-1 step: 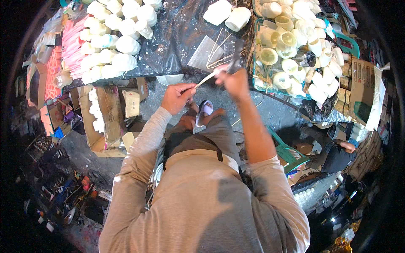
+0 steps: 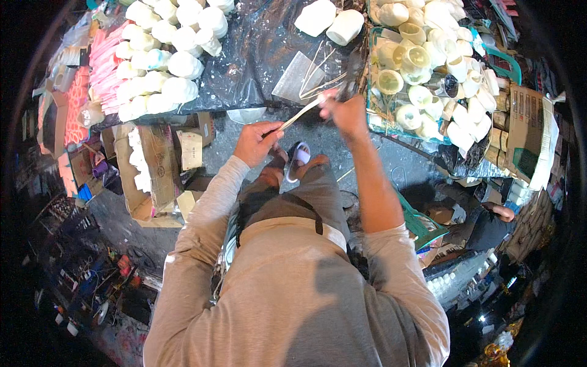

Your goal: The person inserts wicks into white cylindrical candle bodies and places them on the table. The person also uses a knife to trim the ends of multiple wicks held together.

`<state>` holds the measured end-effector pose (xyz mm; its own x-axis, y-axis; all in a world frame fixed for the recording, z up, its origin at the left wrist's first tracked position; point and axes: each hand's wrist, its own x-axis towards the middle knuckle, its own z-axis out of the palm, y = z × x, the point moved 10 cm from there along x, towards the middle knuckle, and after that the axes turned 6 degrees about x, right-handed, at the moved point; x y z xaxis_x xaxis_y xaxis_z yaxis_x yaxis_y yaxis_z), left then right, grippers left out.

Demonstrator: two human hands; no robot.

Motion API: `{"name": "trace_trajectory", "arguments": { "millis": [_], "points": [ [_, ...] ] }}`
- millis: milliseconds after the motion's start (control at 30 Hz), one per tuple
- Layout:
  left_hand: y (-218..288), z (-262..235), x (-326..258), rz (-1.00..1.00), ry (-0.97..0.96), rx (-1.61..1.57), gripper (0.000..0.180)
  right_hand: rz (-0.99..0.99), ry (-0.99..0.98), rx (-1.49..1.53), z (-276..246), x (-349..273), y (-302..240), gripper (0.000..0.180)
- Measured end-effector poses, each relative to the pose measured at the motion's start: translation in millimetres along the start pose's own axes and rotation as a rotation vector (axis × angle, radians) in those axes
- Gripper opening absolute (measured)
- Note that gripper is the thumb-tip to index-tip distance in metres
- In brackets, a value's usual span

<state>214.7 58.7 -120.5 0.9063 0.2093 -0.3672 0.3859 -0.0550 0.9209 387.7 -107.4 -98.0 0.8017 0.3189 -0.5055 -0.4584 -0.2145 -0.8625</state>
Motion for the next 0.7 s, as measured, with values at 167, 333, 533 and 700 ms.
{"name": "trace_trajectory", "arguments": {
  "millis": [167,333,533,700],
  "points": [
    [-25,6,18,0.019,0.102,0.202,0.028,-0.030,0.021,-0.195,-39,71,-9,0.014],
    [-46,5,52,-0.025,0.253,0.362,0.025,-0.013,0.106,-0.302,-53,125,-6,0.014],
    [-66,10,63,-0.184,0.413,0.259,0.027,0.037,0.130,-0.167,-48,158,11,0.013],
    [-62,18,69,-0.221,0.484,0.193,0.025,-0.016,0.177,-0.216,-47,164,0,0.017]
  ]
}}
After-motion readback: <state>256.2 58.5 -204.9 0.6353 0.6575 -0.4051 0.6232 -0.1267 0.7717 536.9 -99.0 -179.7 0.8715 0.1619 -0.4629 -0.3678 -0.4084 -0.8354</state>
